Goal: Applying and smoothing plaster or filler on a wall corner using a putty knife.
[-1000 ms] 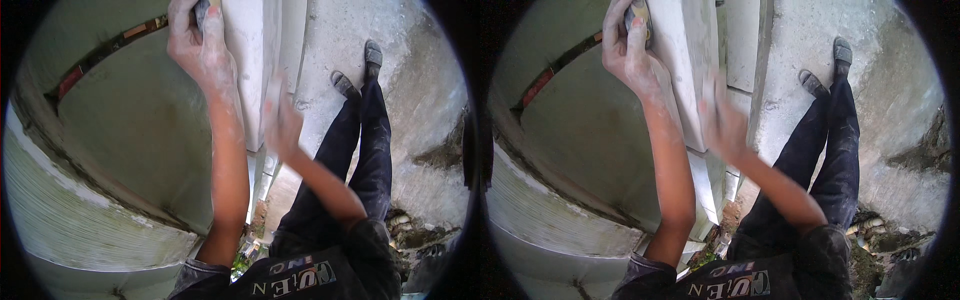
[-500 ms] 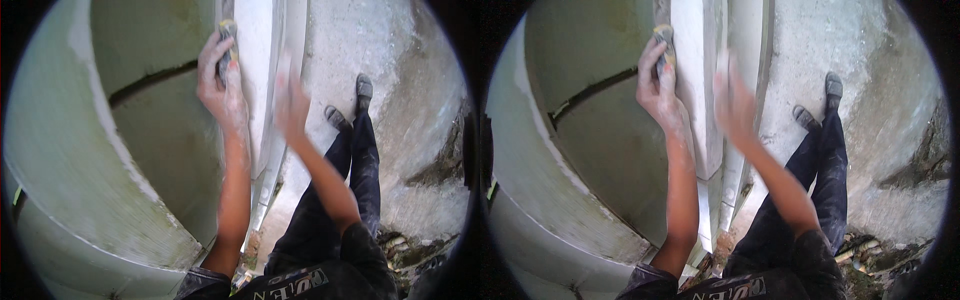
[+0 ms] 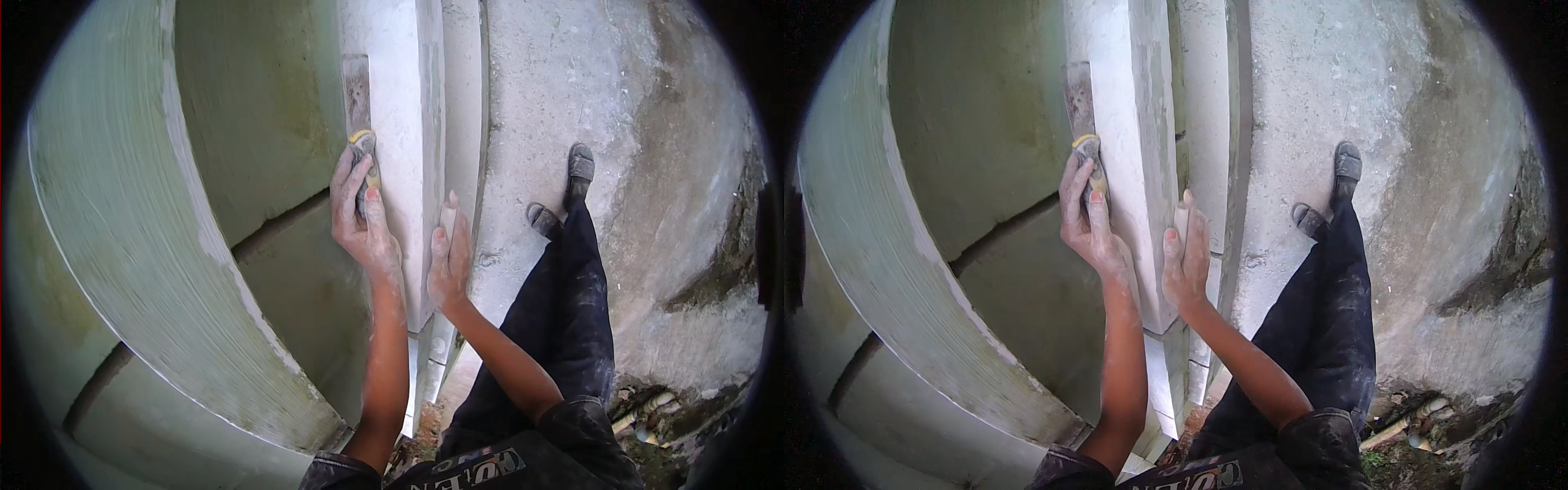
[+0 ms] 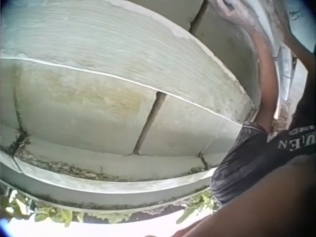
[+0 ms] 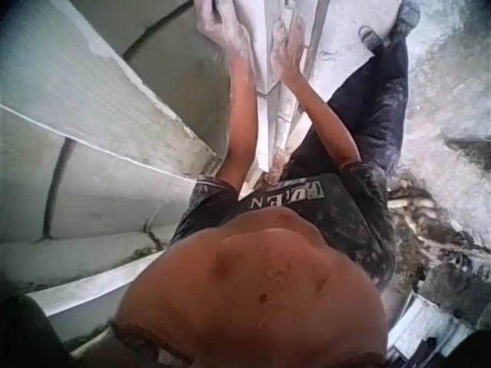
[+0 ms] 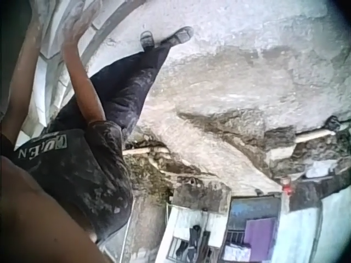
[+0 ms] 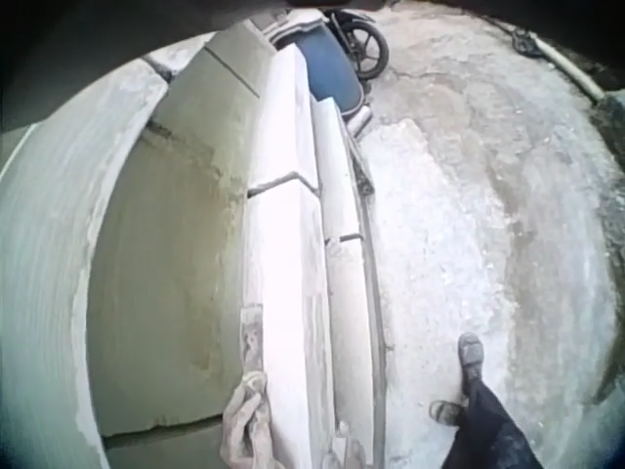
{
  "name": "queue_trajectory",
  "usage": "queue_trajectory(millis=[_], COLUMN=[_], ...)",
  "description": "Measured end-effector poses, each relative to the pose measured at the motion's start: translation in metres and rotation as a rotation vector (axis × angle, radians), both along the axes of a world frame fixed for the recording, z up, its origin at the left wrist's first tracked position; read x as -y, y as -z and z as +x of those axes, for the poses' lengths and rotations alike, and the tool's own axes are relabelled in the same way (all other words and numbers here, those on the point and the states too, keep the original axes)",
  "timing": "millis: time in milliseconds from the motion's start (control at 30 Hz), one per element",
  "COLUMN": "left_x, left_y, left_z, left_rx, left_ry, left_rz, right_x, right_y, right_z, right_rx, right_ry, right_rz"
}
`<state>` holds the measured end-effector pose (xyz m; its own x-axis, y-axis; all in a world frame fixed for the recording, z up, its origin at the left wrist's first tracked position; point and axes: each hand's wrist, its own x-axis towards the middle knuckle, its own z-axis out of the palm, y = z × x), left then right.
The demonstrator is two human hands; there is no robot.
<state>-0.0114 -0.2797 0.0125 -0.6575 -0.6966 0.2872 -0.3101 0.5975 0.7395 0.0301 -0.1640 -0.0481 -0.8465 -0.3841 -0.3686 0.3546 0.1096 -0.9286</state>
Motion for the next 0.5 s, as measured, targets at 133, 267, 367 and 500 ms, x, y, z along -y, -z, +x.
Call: queue_trajectory(millis=[133, 267, 367, 500], left_x=[-0.002, -0.004, -0.007, -0.008], left_y=[0.001, 0.001, 0.000, -0.003], left_z=[0.000, 0.000, -0.003, -0.004], left_rx=[0.022, 0.026, 0.046, 0.063], left_ry=[-0.025, -0.038, -0.047, -0.073], left_rz=[-0.006, 0.016, 0.032, -0.001], right_x=[0.034, 0.073, 0.086, 0.080], right_y=[0.007, 0.013, 0.018, 0.013], right_z=[-0.063, -0.146, -0.178, -0.169], right_rx=[-0.091, -0.160, -0.121, -0.397], right_ry=[0.136, 0.266, 0.328, 0.315], right_rz=[-0.133, -0.204, -0.287, 0.041])
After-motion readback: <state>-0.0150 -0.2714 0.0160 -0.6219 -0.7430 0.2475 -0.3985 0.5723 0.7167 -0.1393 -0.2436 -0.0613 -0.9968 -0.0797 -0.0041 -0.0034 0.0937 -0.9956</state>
